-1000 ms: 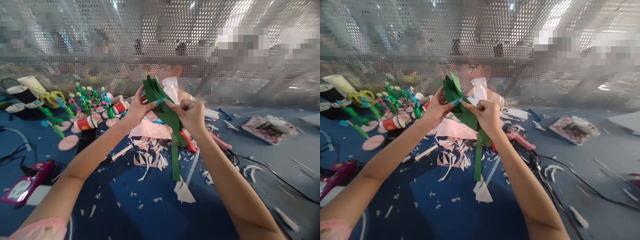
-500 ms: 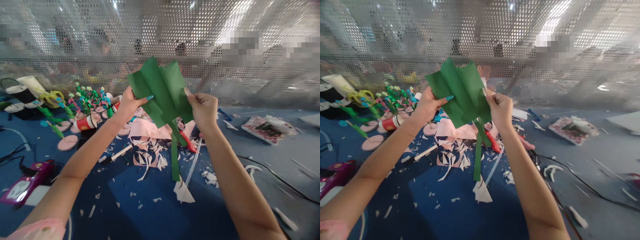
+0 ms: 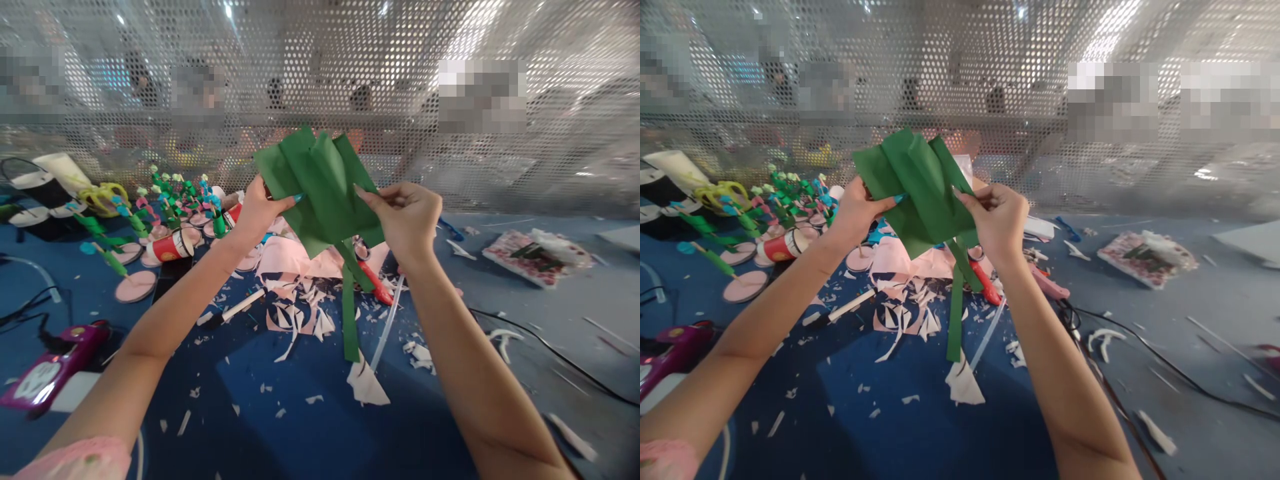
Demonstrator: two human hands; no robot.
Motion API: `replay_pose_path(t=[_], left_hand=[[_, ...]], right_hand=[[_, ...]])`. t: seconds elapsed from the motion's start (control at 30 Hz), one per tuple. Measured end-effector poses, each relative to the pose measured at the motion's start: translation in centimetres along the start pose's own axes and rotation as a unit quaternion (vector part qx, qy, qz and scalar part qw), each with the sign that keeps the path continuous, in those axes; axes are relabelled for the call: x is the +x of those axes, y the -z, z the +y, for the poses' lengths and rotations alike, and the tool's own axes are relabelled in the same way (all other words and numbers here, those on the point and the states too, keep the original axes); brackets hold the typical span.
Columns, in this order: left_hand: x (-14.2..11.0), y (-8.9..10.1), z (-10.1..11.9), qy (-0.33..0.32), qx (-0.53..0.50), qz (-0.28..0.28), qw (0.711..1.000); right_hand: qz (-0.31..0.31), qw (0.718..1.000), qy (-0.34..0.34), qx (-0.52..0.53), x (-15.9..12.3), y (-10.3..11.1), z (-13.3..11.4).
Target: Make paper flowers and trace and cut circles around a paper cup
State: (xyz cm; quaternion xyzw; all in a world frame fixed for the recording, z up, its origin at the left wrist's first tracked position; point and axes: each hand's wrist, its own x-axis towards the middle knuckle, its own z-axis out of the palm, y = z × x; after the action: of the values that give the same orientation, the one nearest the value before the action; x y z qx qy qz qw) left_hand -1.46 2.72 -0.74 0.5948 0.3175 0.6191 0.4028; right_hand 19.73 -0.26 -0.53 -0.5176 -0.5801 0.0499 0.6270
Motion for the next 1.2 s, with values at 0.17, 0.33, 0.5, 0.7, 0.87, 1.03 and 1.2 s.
replay_pose_path(t=[0.17, 0.33, 0.5, 0.7, 0.87, 1.03, 1.2], left_hand=[[-0.4, -0.2, 0.4, 0.021, -0.049, -0.014, 0.998], [-0.4, -0.3, 0.4, 0.045, -0.064, -0.019, 0.997], [-0.4, -0.4, 0.4, 0.063, -0.077, -0.023, 0.995], [-0.6, -0.6, 0.8, 0.081, -0.091, -0.049, 0.991], [-0.8, -0.8, 1.2, 0.105, -0.094, -0.042, 0.989], [-1.1, -1.0, 1.3, 0.114, -0.107, -0.067, 0.985], [-1.6, -1.0, 1.8, 0.106, -0.142, -0.195, 0.965]], right_hand=[[0.028, 0.999, 0.025, -0.019, -0.3, -0.1, -0.2], [0.026, 0.999, 0.036, -0.022, -0.3, -0.1, -0.1], [0.007, 1.0, 0.014, -0.004, -0.5, -0.1, -0.5], [-0.007, 0.999, 0.031, 0.003, -1.3, -0.2, -1.5], [-0.023, 0.999, 0.045, -0.017, -1.8, -0.6, -1.5], [0.019, 0.998, 0.036, -0.048, -2.2, -1.3, -1.1], [0.071, 0.991, 0.043, -0.108, -2.3, -1.5, -0.7]])
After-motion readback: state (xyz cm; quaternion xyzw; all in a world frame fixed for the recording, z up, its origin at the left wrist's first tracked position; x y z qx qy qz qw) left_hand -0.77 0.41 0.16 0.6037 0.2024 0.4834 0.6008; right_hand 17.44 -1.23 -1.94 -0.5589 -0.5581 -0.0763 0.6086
